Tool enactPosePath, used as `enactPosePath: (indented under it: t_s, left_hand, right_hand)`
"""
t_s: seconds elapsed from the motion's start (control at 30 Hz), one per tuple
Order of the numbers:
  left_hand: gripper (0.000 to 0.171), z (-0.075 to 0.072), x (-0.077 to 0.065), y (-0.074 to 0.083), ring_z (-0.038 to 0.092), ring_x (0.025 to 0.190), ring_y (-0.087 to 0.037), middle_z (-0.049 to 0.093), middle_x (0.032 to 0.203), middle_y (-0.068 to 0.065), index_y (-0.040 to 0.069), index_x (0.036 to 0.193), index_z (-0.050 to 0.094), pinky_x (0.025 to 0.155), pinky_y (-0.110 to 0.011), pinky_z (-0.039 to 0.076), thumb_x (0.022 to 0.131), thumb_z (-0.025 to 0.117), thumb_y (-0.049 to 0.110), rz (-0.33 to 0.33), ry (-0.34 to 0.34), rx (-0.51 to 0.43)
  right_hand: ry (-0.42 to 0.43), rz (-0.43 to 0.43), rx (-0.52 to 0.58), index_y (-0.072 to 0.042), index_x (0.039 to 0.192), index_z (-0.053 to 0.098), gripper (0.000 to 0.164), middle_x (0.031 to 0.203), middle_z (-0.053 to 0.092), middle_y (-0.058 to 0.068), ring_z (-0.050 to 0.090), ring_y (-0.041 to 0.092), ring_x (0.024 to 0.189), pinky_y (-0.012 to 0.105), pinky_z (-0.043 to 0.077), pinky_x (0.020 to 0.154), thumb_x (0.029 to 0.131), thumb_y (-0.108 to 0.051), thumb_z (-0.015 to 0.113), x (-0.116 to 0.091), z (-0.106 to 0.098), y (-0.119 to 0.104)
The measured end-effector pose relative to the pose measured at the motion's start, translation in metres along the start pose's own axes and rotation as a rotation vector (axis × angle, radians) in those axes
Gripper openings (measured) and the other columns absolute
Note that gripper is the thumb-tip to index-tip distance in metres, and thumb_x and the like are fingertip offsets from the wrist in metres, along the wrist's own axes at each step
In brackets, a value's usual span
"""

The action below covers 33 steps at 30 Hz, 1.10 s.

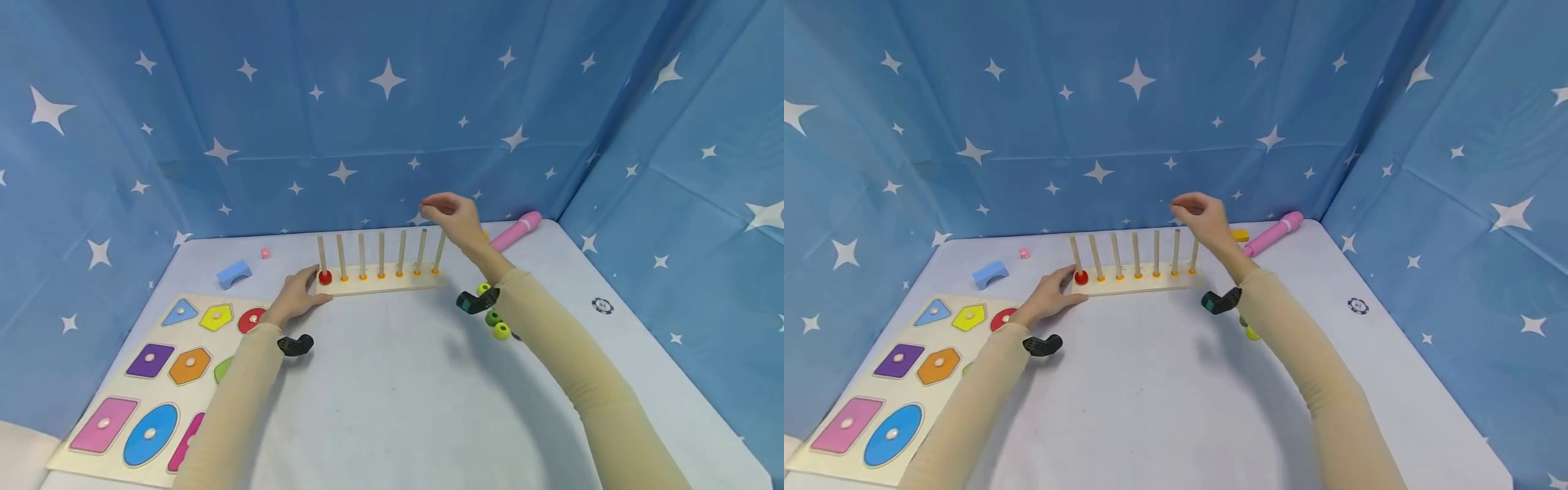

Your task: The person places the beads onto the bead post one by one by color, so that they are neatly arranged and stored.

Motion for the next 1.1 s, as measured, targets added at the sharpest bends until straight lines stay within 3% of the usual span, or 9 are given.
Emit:
enactPosePath:
  t_s: [0.17,0.3,0.47,0.67,0.87,1.1]
  left_hand:
    - [0.085,-0.004,0.000,-0.003,0.022,0.134,-0.039,0.028,0.150,-0.019,0.004,0.149,0.025,0.110,-0.051,0.020,0.084,0.072,0.033,-0.007,0.007,0.002]
    - [0.084,-0.002,-0.001,-0.003,0.022,0.135,-0.040,0.028,0.150,-0.020,0.003,0.149,0.025,0.110,-0.051,0.020,0.085,0.071,0.033,-0.001,0.003,0.004]
    - [0.084,0.002,-0.002,0.001,0.020,0.135,-0.041,0.027,0.150,-0.021,0.003,0.149,0.025,0.110,-0.052,0.020,0.085,0.071,0.032,-0.006,-0.010,0.000]
    - [0.083,0.001,-0.002,0.004,0.022,0.134,-0.040,0.027,0.150,-0.021,0.003,0.149,0.025,0.110,-0.052,0.021,0.086,0.070,0.031,-0.009,0.003,0.002]
    - [0.083,-0.001,-0.004,0.004,0.022,0.134,-0.040,0.027,0.150,-0.021,0.003,0.149,0.024,0.110,-0.052,0.020,0.086,0.070,0.031,-0.015,0.005,0.006]
    - [0.084,0.001,-0.005,0.005,0.023,0.134,-0.040,0.027,0.150,-0.021,0.002,0.149,0.024,0.110,-0.051,0.020,0.085,0.071,0.032,-0.016,0.002,-0.001]
  right_hand:
    - [0.081,0.117,-0.052,-0.005,0.113,0.065,0.037,0.109,0.067,0.006,0.061,0.015,0.100,0.031,0.049,0.090,0.088,-0.032,0.067,-0.027,-0.041,0.037]
    - [0.055,0.228,-0.152,-0.008,0.116,0.064,0.040,0.114,0.065,0.007,0.060,0.017,0.102,0.030,0.049,0.089,0.089,-0.037,0.064,-0.050,-0.067,0.073]
    - [-0.002,0.288,-0.251,-0.006,0.119,0.062,0.039,0.116,0.064,0.011,0.059,0.022,0.103,0.025,0.051,0.085,0.091,-0.034,0.063,-0.082,-0.092,0.105]
    - [-0.097,0.249,-0.335,-0.006,0.114,0.064,0.033,0.108,0.066,0.011,0.060,0.023,0.094,0.019,0.051,0.077,0.089,-0.027,0.067,-0.107,-0.101,0.117]
    - [-0.173,0.215,-0.419,-0.007,0.112,0.064,0.031,0.104,0.067,0.008,0.058,0.022,0.090,0.029,0.050,0.079,0.086,-0.023,0.070,-0.117,-0.099,0.124]
    - [-0.149,0.141,-0.480,-0.006,0.109,0.066,0.032,0.102,0.067,0.008,0.060,0.023,0.090,0.040,0.050,0.081,0.082,-0.021,0.075,-0.121,-0.094,0.125]
Point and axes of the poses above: each hand's wrist, its own x-axis towards the middle knuckle, its own z-axis out of the palm, y = z × x, the point moved 2 cm from there along x, towards the middle knuckle
